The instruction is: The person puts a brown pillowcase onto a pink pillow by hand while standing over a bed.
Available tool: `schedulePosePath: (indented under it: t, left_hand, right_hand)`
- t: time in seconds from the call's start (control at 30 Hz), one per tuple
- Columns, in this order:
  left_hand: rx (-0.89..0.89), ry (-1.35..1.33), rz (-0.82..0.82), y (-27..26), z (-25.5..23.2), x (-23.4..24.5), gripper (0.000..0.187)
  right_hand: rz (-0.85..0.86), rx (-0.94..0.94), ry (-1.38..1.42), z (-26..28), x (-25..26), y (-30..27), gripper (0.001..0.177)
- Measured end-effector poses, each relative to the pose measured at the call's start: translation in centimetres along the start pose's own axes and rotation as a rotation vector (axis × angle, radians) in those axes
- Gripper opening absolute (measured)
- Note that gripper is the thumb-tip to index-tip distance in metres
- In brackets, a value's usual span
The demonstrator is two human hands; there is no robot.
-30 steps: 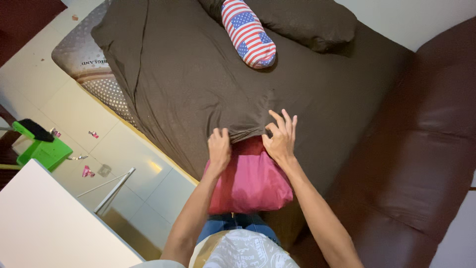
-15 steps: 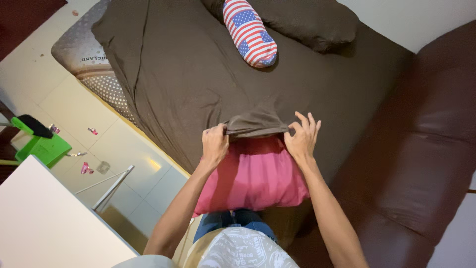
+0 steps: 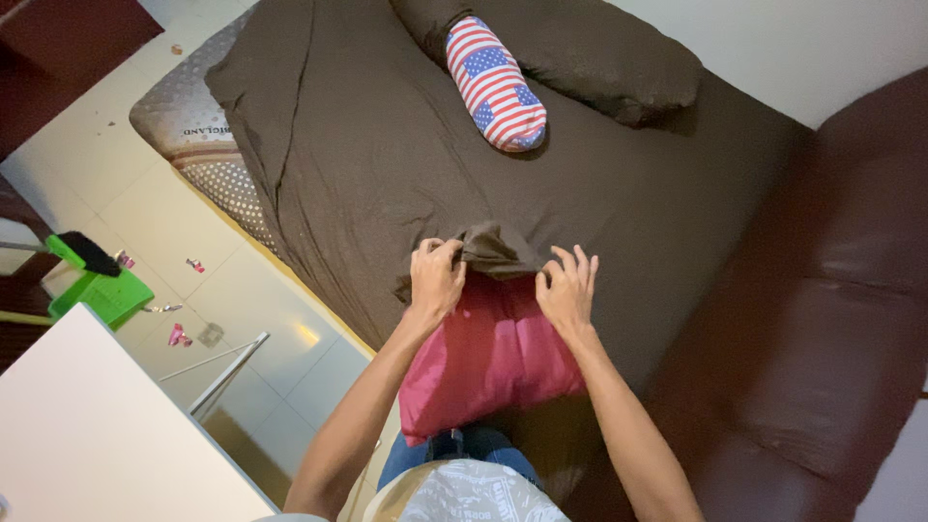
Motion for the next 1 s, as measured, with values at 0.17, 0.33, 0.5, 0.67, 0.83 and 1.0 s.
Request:
schedulePosePath:
  t: [0.17,0.33,0.5,0.67,0.83,1.0]
  left_hand:
    - [0.078,-0.078,-0.031,0.3,-0.6,0.2,0.026]
    - [0.144,-0.094,-0.009,1.8,-0.4,0.7,0.026]
    - [0.174,-0.042,-0.031,3.3,1.3,1.4,0.024]
    - [0.206,-0.085,-0.053,4.1,3.6,2.0,0.024]
    - [0.316,-0.141,-0.090,4.5,5.8,2.6,0.024]
    - [0.524,-0.311,-0.087,5.1,8.2,2.7,0.020]
  right_hand:
    - [-0.013,0.082,0.049,2.8,-1.1,-1.3,0.019]
    - [0.020,0.270,0.158,8.7,0.9,-3.2,0.036]
    - [0.157,0.419,0.222,12.6,2.3,-4.3,0.050]
    - [0.168,0.427,0.145,13.3,1.9,-3.8,0.061]
    - [0.161,0.353,0.069,12.6,0.0,-2.7,0.065]
    - [0.155,0.099,-0.039,9.4,-2.1,-2.4,0.068]
Point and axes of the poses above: each hand's wrist, its own y-axis towards the middle knuckle, its own x-axis out of the back of the hand, z = x × y, the point moved 8 cm from there along y, towards the middle knuckle, and after that the axes turned 4 degrees about -x, right-handed, at the moved point
